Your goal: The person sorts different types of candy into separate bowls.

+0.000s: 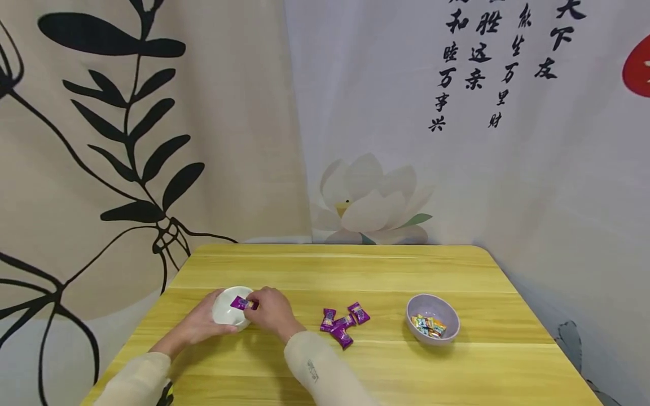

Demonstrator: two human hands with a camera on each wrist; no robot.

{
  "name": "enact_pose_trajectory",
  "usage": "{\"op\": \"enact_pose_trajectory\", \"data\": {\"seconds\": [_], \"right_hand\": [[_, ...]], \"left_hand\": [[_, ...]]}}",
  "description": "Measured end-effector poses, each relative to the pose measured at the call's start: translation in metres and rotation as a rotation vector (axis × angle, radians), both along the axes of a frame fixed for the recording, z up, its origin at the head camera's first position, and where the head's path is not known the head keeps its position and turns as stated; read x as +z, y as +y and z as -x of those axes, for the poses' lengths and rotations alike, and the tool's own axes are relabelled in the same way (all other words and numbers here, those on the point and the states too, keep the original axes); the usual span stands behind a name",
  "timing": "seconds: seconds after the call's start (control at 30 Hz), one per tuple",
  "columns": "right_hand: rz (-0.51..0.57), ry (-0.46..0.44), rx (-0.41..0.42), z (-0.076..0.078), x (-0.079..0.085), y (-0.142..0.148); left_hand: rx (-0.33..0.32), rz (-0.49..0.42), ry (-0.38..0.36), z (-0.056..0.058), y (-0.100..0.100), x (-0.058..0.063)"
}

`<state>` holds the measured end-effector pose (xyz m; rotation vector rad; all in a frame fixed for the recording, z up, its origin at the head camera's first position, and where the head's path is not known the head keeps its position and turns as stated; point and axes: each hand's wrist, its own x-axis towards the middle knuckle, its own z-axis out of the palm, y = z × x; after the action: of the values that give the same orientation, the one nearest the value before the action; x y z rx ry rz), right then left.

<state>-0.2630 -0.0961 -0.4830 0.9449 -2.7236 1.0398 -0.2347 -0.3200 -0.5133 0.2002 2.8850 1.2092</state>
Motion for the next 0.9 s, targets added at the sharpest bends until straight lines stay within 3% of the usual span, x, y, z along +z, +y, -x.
{"op": "enact_pose_trajectory", "data": {"seconds": [0.37, 0.73, 0.9], "right_hand": [[-0.034, -0.041, -0.079, 0.005, 0.002, 0.0], [0.02, -0.026, -0.103, 0.01, 0.005, 0.029], [0.059, -0.07, -0.111, 0.013, 0.003, 0.049]], "left_hand": [[-0.005, -0.015, -0.016, 0.006, 0.016, -0.003], [0.02, -0.005, -0.002, 0.005, 0.007, -0.003], [0.031, 0.008, -0.012, 0.001, 0.001, -0.003]]}}
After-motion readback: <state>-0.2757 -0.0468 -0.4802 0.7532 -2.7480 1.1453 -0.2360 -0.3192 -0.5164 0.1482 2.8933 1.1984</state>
